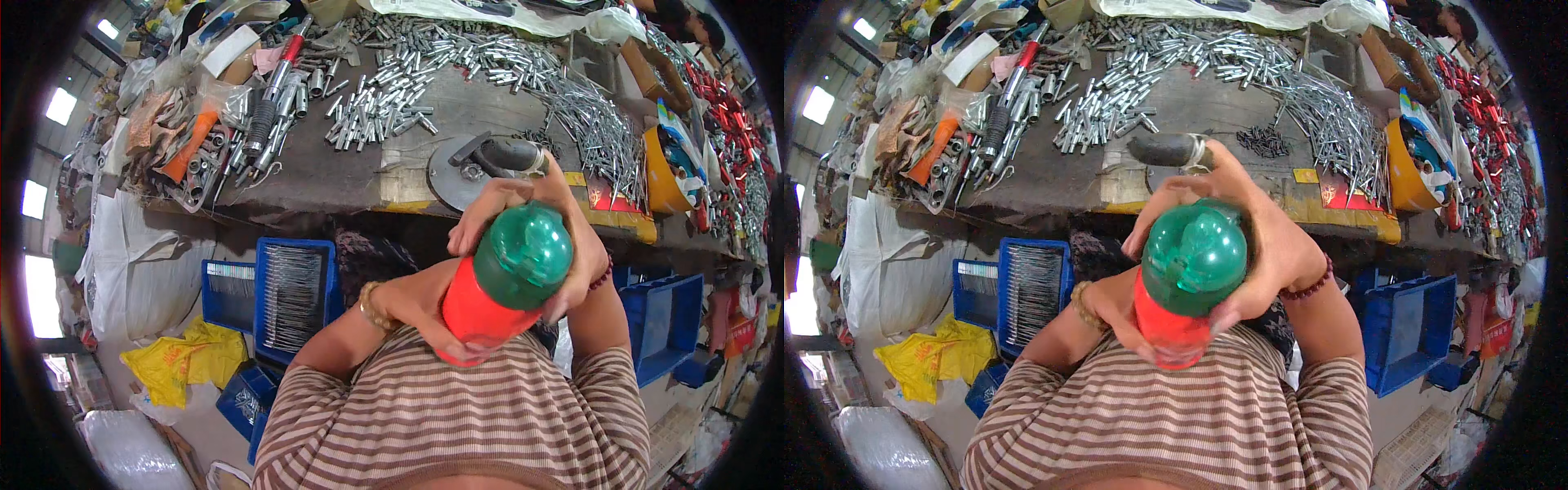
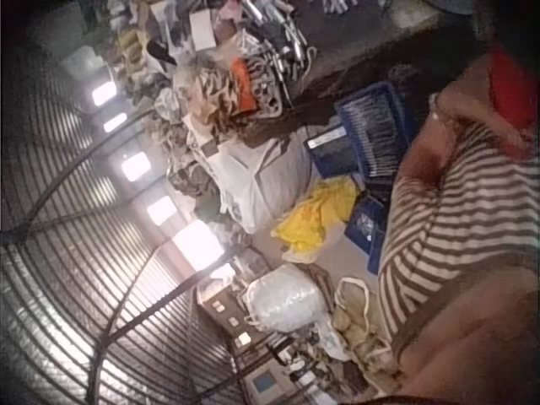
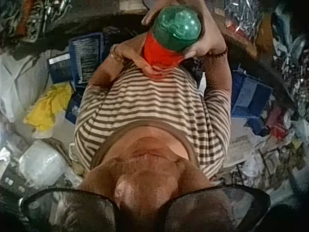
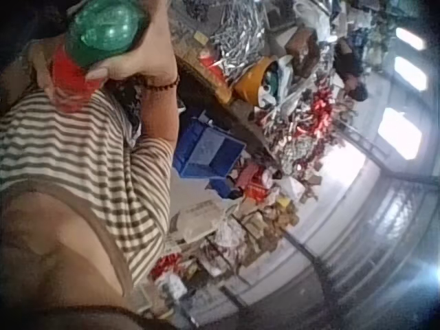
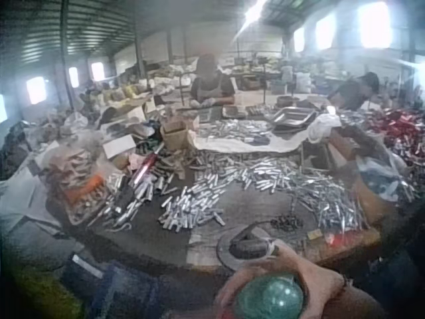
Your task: Assemble small metal components using a hammer and a metal jig on a workbench.
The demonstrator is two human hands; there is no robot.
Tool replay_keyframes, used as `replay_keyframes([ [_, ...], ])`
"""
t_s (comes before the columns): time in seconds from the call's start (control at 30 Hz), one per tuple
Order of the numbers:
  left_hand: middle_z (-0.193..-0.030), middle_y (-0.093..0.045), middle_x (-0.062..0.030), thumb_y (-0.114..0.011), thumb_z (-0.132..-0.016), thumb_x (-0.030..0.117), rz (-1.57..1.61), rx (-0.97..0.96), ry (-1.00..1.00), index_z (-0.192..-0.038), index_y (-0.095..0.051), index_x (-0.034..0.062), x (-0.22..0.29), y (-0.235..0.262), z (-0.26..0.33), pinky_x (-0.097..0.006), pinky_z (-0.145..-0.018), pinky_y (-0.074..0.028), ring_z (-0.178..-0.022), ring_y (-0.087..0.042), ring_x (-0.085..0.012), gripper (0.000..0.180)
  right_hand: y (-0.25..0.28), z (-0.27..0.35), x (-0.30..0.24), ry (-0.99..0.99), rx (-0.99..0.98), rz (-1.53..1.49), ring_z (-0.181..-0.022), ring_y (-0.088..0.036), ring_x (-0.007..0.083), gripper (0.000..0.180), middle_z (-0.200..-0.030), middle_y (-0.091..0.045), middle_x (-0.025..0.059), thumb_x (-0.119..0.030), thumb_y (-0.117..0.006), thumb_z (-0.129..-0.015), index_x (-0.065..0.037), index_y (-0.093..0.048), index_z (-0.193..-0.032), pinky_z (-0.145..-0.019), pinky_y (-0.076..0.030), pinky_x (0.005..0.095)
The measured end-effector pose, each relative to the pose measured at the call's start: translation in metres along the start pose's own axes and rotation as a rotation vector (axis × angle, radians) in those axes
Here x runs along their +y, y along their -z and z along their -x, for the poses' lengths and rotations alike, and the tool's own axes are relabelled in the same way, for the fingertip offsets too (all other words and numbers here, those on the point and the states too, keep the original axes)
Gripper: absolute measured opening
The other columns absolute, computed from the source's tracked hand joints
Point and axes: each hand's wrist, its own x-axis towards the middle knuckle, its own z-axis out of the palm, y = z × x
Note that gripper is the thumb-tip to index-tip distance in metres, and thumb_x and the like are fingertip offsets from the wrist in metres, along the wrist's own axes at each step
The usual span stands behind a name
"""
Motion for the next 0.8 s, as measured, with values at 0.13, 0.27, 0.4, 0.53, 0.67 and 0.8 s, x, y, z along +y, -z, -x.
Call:
replay_keyframes([
  [0.13, -0.134, -0.065, -0.0092, -0.101, -0.063, 0.024, -0.056, -0.254, -0.126, -0.142, -0.054, 0.0001, -0.027, 0.026, -0.001, -0.038, -0.107, -0.049, -0.123, -0.060, -0.0179, 0.095, -0.017, -0.030, 0.015, 0.241, -0.199, -0.215, -0.100, -0.070, 0.0416, 0.143, -0.107, -0.067, 0.0294, -0.033, -0.103, -0.054, -0.001, -0.014, -0.162, -0.090, -0.058, 0.0507],
  [0.27, -0.138, -0.063, -0.0109, -0.102, -0.060, 0.023, -0.113, -0.263, -0.158, -0.144, -0.051, 0.0003, -0.004, 0.011, -0.011, -0.040, -0.109, -0.047, -0.126, -0.059, -0.0199, 0.101, -0.014, -0.035, 0.009, 0.319, -0.302, -0.345, -0.093, -0.071, 0.0434, 0.126, -0.101, -0.069, 0.0282, -0.037, -0.096, -0.071, 0.001, -0.018, -0.162, -0.086, -0.060, 0.0518],
  [0.4, -0.137, -0.062, -0.0112, -0.101, -0.060, 0.025, -0.324, -0.142, -0.205, -0.146, -0.046, 0.0017, 0.026, -0.005, -0.010, -0.041, -0.111, -0.044, -0.125, -0.059, -0.0199, 0.104, -0.033, -0.011, -0.023, 0.084, 0.294, -0.126, -0.104, -0.069, 0.0398, 0.114, -0.118, -0.063, 0.0315, -0.031, -0.091, -0.077, -0.002, -0.020, -0.162, -0.095, -0.058, 0.0480],
  [0.53, -0.132, -0.062, -0.0097, -0.097, -0.066, 0.026, -0.231, 0.533, -0.219, -0.141, -0.048, 0.0040, 0.027, -0.029, 0.004, -0.040, -0.109, -0.046, -0.124, -0.060, -0.0222, 0.093, -0.050, 0.014, -0.035, -0.061, 0.543, -0.009, -0.122, -0.062, 0.0335, 0.126, -0.142, -0.050, 0.0261, -0.027, -0.101, -0.060, -0.002, -0.027, -0.160, -0.105, -0.052, 0.0463],
  [0.67, -0.135, -0.060, -0.0126, -0.098, -0.062, 0.022, -0.707, 0.733, -0.385, -0.142, -0.048, 0.0071, -0.014, -0.007, 0.006, -0.040, -0.108, -0.047, -0.126, -0.061, -0.0255, 0.096, -0.069, 0.030, -0.007, -0.169, 0.545, 0.595, -0.124, -0.058, 0.0209, 0.118, -0.138, -0.056, 0.0210, -0.029, -0.104, -0.059, 0.000, -0.037, -0.152, -0.105, -0.049, 0.0374],
  [0.8, -0.138, -0.058, -0.0100, -0.098, -0.064, 0.029, -0.406, 0.588, -0.283, -0.148, -0.042, 0.0047, -0.017, -0.013, 0.014, -0.039, -0.110, -0.045, -0.128, -0.057, -0.0216, 0.103, -0.057, 0.029, 0.006, -0.109, 0.457, 0.595, -0.117, -0.063, 0.0238, 0.098, -0.124, -0.063, 0.0221, -0.018, -0.098, -0.066, -0.001, -0.038, -0.142, -0.097, -0.053, 0.0388],
])
